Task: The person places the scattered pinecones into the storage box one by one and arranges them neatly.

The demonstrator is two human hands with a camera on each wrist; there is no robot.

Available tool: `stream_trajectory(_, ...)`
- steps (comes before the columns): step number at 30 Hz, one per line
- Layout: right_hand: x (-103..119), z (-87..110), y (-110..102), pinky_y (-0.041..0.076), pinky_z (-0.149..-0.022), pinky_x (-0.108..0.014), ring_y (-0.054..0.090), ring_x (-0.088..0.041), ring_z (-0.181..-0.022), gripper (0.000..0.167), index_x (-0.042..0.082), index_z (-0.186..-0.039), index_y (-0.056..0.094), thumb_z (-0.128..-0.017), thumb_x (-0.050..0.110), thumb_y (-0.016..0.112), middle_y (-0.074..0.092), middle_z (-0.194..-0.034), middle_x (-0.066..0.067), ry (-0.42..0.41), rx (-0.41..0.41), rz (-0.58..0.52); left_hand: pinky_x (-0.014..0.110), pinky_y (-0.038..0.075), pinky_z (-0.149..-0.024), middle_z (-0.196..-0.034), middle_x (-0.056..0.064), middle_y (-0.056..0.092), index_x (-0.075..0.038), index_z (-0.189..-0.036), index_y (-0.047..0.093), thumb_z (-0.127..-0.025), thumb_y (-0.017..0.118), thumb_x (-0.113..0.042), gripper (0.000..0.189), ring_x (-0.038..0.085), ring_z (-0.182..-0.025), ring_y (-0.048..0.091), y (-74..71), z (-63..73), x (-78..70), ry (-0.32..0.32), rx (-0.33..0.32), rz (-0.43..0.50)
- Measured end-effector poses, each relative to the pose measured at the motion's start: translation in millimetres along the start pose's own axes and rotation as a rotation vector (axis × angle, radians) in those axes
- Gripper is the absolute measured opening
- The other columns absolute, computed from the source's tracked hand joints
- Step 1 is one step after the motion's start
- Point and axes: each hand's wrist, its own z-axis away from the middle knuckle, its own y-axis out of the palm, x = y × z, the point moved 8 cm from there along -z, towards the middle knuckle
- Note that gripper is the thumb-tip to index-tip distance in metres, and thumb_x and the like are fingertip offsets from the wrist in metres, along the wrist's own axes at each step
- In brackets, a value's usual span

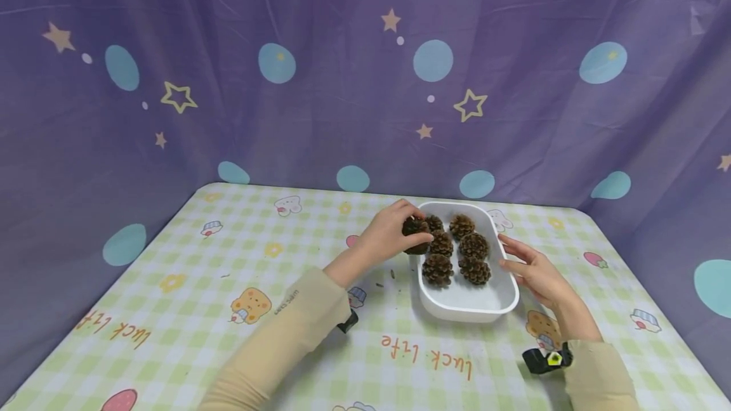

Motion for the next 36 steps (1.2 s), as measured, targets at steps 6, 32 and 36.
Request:
stream_trajectory(6, -0.5, -0.3, -0.2, 0.051, -0.082, -0.031, 0.051, 0.005, -0.097, 0.068, 0.006, -0.146, 0.016, -0.092, 0.02, 0.054, 0.022, -0.144, -0.026, 0.013, -0.002, 0.003, 0.019, 0.047, -0.08, -0.108, -0.001, 0.055, -0.013, -0.111, 0.06, -0.081, 0.063, -0.045, 0.044, 0.009, -0.092, 0.056, 19.4, -2.7, -31.4, 0.114, 0.021, -0.009)
stream_trajectory(32, -2.3, -0.8, -1.2, 0.049, -0.088, -0.043, 0.049, -0.016, -0.111, 0.066, 0.01, -0.146, 0.016, -0.093, 0.022, 0.053, 0.022, -0.144, -0.024, 0.005, -0.014, 0.036, 0.011, 0.044, -0.073, -0.101, -0.008, 0.049, -0.021, -0.105, 0.06, -0.08, 0.062, -0.05, 0.039, 0.001, -0.082, 0.053, 101.7, -2.2, -66.9, 0.128, 0.206, -0.081)
stream_trajectory(36, -1.9, -0.4, -1.6, 0.047, -0.09, -0.046, 0.043, -0.029, -0.119, 0.067, 0.01, -0.146, 0.016, -0.092, 0.022, 0.053, 0.021, -0.145, -0.025, 0.011, -0.02, 0.039, 0.01, 0.043, -0.071, -0.1, -0.008, 0.048, -0.021, -0.106, 0.06, -0.08, 0.062, -0.05, 0.039, 0.0, -0.079, 0.051, 107.2, -2.8, -67.1, 0.104, 0.228, -0.09)
